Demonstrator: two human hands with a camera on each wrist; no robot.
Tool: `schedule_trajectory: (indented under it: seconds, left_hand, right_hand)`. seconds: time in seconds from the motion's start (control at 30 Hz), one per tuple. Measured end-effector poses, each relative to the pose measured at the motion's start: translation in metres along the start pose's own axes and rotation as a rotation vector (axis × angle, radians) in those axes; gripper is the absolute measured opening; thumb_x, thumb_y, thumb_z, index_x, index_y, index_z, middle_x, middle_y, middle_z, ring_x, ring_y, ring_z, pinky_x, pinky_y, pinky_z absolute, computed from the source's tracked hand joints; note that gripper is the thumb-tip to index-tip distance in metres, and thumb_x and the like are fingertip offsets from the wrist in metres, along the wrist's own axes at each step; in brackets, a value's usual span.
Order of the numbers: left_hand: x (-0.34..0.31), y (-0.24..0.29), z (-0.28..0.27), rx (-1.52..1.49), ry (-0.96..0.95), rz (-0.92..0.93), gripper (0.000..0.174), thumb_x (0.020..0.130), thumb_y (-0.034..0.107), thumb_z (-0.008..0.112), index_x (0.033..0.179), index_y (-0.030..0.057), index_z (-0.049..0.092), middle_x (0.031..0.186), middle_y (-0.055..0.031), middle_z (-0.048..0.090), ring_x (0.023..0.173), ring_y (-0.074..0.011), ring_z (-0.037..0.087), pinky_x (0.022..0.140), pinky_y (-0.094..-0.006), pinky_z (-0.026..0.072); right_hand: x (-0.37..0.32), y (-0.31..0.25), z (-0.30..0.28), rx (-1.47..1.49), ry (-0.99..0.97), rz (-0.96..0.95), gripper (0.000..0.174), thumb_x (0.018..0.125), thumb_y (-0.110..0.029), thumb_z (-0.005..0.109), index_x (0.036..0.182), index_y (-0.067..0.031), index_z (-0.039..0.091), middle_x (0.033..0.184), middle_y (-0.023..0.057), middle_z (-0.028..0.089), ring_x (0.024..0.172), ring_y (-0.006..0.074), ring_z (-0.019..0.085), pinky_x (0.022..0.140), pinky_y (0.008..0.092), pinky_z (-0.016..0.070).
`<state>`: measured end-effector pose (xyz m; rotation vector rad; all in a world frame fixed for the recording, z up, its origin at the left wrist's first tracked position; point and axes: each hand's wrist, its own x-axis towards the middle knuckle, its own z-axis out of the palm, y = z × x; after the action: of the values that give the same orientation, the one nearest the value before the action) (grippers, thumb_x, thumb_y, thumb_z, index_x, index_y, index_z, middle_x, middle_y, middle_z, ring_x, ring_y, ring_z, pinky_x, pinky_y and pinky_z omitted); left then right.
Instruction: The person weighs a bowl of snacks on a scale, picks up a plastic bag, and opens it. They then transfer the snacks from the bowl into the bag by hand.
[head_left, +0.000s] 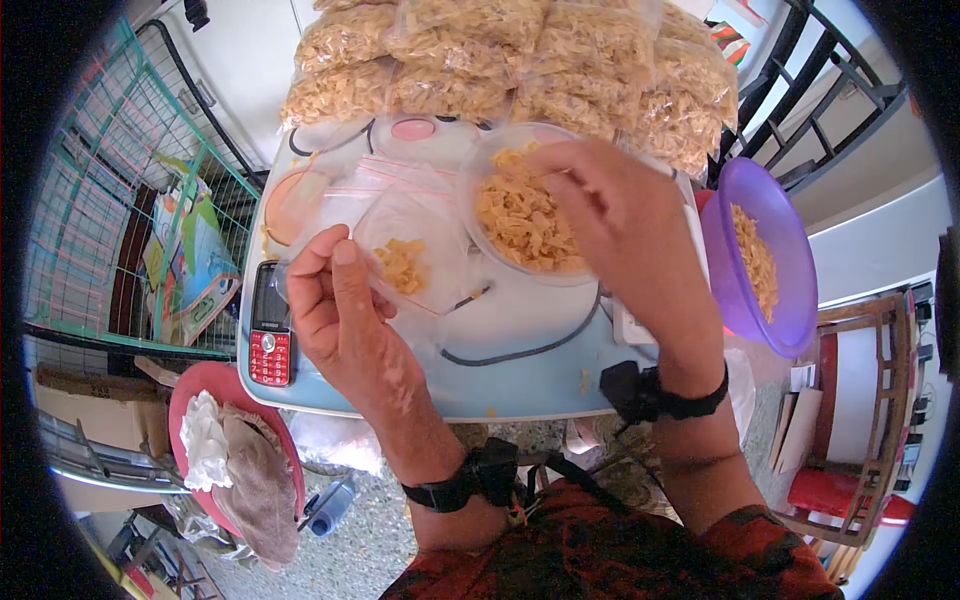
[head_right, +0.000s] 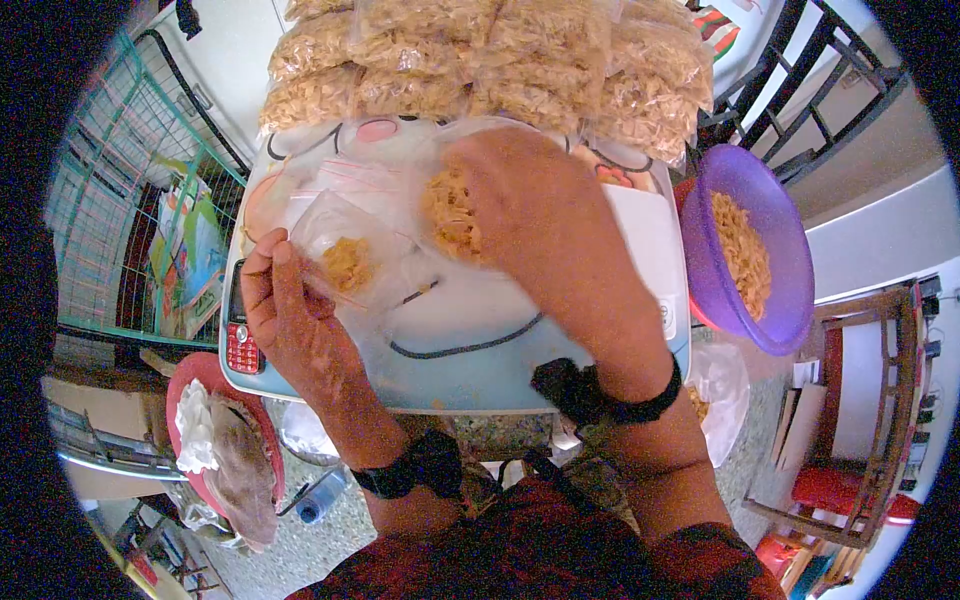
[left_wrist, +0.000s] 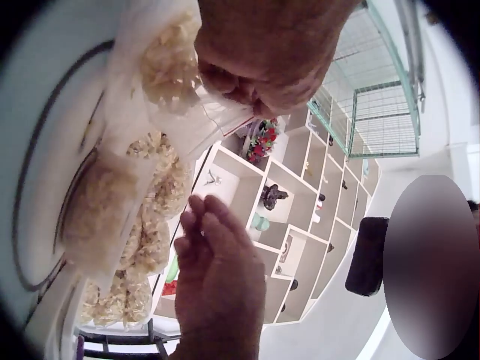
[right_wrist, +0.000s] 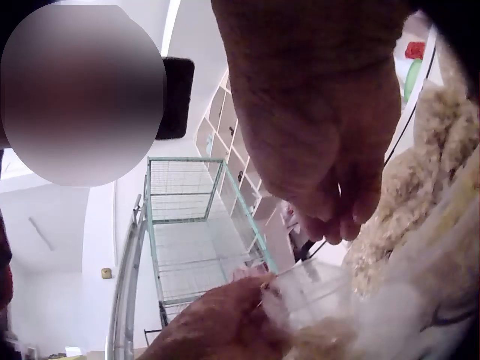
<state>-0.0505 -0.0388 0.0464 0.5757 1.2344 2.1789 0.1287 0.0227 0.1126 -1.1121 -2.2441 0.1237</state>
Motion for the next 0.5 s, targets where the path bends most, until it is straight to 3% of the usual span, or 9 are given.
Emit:
schedule_trajectory:
  seconds: [0.03, 0.23, 0.33, 0.5]
  left_hand:
    - [0.000, 0.000, 0.000, 0.000, -0.001, -0.001, 0.013, 0.094, 0.013, 0.063, 0.104, 0.0052, 0.063, 0.081, 0.0044, 0.059, 0.063, -0.0016, 0.046, 0.052, -0.0167, 0.0327]
    - [-0.001, -0.003, 0.001, -0.010, -0.011, 0.014, 0.014, 0.093, 0.015, 0.065, 0.104, 0.0058, 0.064, 0.082, 0.0047, 0.060, 0.063, -0.0003, 0.045, 0.050, -0.0157, 0.0309]
    - [-0.001, -0.005, 0.002, 0.005, -0.019, 0.018, 0.015, 0.093, 0.015, 0.065, 0.105, 0.0059, 0.064, 0.081, 0.0051, 0.059, 0.062, 0.0003, 0.045, 0.050, -0.0152, 0.0297]
    - [-0.002, -0.004, 0.004, 0.035, -0.003, 0.014, 0.015, 0.093, 0.016, 0.065, 0.104, 0.0068, 0.064, 0.081, 0.0055, 0.059, 0.062, 0.0004, 0.044, 0.050, -0.0150, 0.0298]
  right_hand:
    - [-0.001, 0.008, -0.005, -0.017, -0.011, 0.146, 0.025, 0.089, -0.008, 0.059, 0.113, 0.0017, 0.061, 0.100, 0.0167, 0.067, 0.088, 0.0286, 0.066, 0.081, 0.0340, 0.0509]
    - [-0.014, 0.047, 0.001, -0.153, 0.002, 0.223, 0.031, 0.086, -0.012, 0.063, 0.113, 0.0031, 0.060, 0.102, 0.0198, 0.065, 0.091, 0.0303, 0.065, 0.082, 0.0368, 0.0504]
    - [-0.010, 0.047, 0.008, -0.167, -0.133, 0.263, 0.034, 0.084, -0.013, 0.064, 0.114, 0.0036, 0.059, 0.105, 0.0205, 0.065, 0.094, 0.0337, 0.063, 0.084, 0.0392, 0.0495]
    - [-0.007, 0.046, 0.022, -0.131, -0.114, 0.145, 0.033, 0.083, -0.012, 0.063, 0.113, 0.0012, 0.060, 0.103, 0.0213, 0.063, 0.097, 0.0374, 0.062, 0.084, 0.0417, 0.0485]
